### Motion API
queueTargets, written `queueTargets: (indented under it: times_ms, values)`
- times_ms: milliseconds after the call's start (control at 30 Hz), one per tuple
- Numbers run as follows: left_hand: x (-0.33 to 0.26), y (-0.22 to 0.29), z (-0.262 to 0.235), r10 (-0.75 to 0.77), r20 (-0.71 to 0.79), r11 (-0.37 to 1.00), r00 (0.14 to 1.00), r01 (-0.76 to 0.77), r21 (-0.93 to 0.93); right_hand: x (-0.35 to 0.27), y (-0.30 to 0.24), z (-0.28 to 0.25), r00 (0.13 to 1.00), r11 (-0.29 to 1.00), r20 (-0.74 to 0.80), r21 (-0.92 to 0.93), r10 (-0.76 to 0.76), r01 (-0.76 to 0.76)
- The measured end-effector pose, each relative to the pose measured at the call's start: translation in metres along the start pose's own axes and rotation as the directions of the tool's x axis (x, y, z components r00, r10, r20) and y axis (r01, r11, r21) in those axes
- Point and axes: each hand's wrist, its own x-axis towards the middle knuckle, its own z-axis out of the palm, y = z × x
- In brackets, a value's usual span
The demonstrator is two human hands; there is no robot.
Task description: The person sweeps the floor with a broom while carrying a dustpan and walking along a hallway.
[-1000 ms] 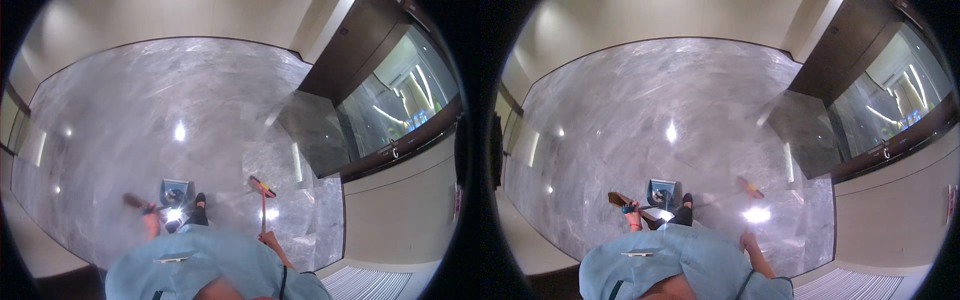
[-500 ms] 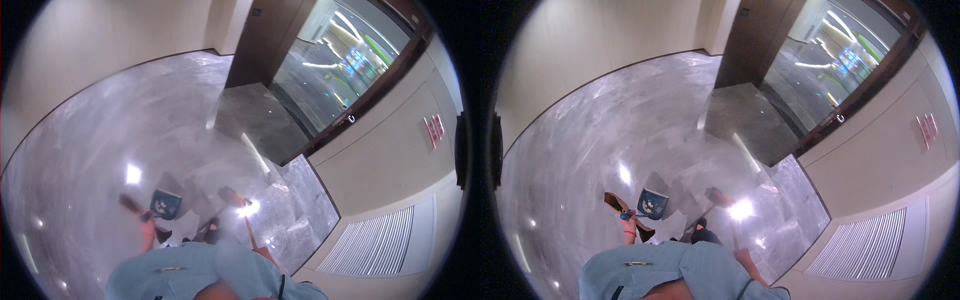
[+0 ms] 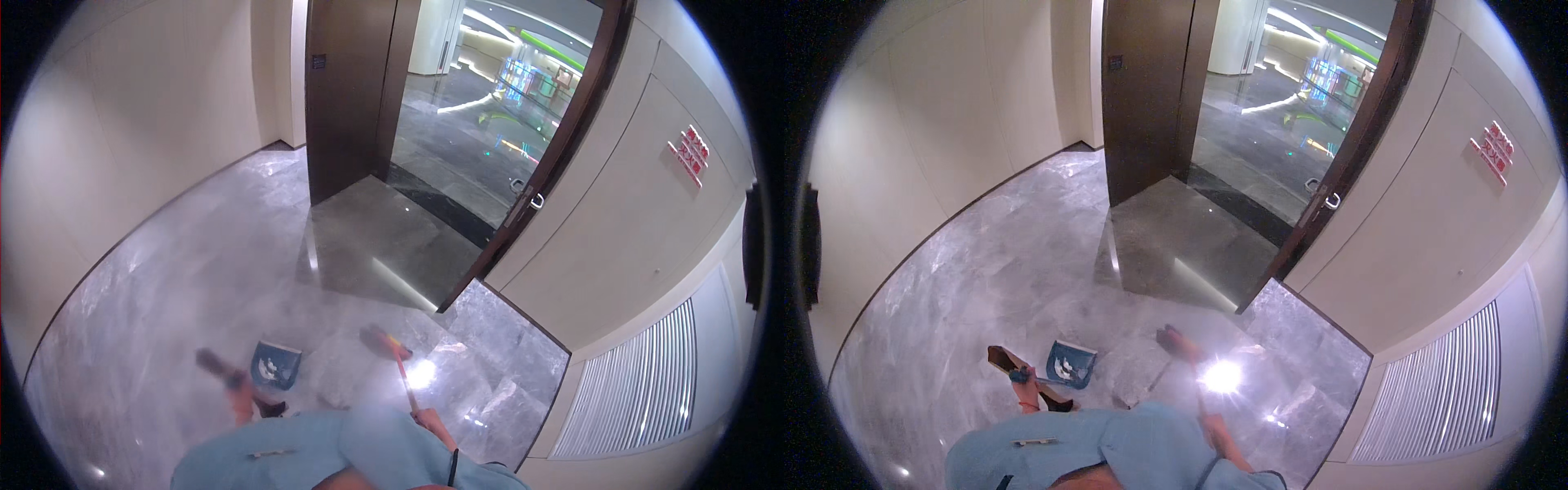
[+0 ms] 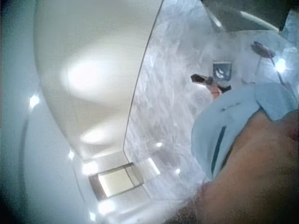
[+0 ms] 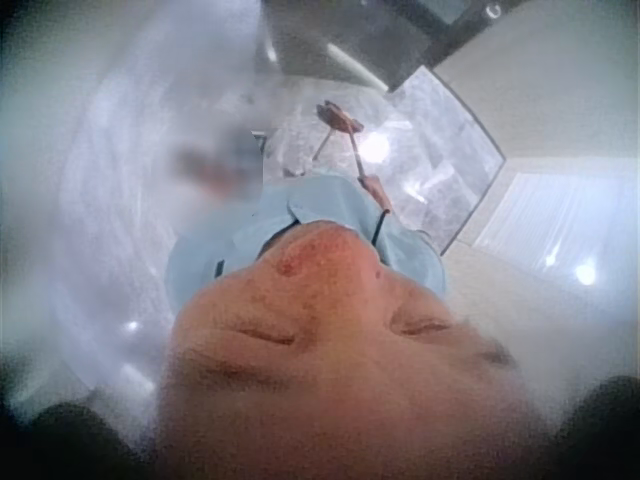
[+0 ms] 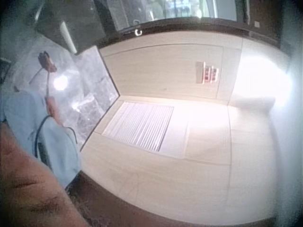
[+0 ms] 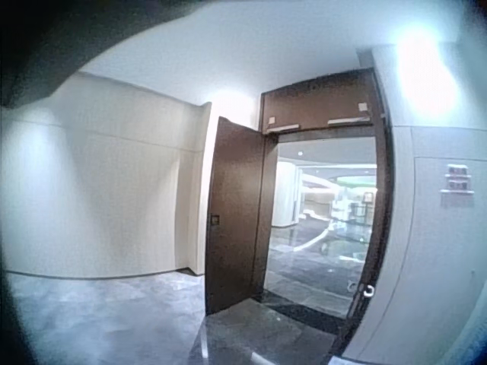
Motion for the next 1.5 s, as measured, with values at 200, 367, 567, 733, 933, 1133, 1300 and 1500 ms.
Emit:
queueTargets:
  times_ms: [200, 367, 567, 733, 933, 1133, 1300, 1500]
  values:
    - [0.074, 0.033, 0.109, 0.074, 0.205, 0.966, 0.976, -0.121, 0.229, 0.05, -0.064, -0.092, 0.982, 0.098, 0.047, 0.993, 0.183, -0.065]
    - [0.116, 0.1, 0.228, 0.109, 0.378, 0.994, 0.92, -0.11, -0.019, 0.102, -0.105, -0.15, 0.896, 0.411, 0.13, 0.854, 0.424, -0.319]
    - [0.152, 0.106, 0.331, 0.113, 0.437, 0.991, 0.892, -0.07, -0.113, 0.137, -0.141, -0.214, 0.835, 0.286, 0.157, 0.893, 0.527, -0.348]
    - [0.198, 0.129, 0.458, 0.02, 0.507, 0.999, 0.862, -0.038, 0.026, 0.19, -0.067, -0.218, 0.834, 0.329, 0.12, 0.881, 0.538, -0.339]
    - [0.242, 0.171, 0.584, -0.14, 0.546, 0.989, 0.826, 0.143, 0.038, 0.242, -0.068, -0.298, 0.822, 0.374, 0.075, 0.865, 0.564, -0.335]
    - [0.252, 0.175, 0.706, -0.046, 0.529, 0.98, 0.847, 0.141, -0.14, 0.34, -0.013, -0.4, 0.837, 0.361, 0.048, 0.887, 0.545, -0.287]
    - [0.277, 0.193, 0.792, -0.066, 0.55, 0.988, 0.832, 0.13, -0.078, 0.424, -0.009, -0.518, 0.819, 0.103, 0.151, 0.963, 0.554, -0.247]
    - [0.295, 0.228, 0.904, -0.1, 0.547, 0.933, 0.831, 0.269, -0.239, 0.547, 0.023, -0.603, 0.824, 0.282, -0.089, 0.955, 0.559, -0.089]
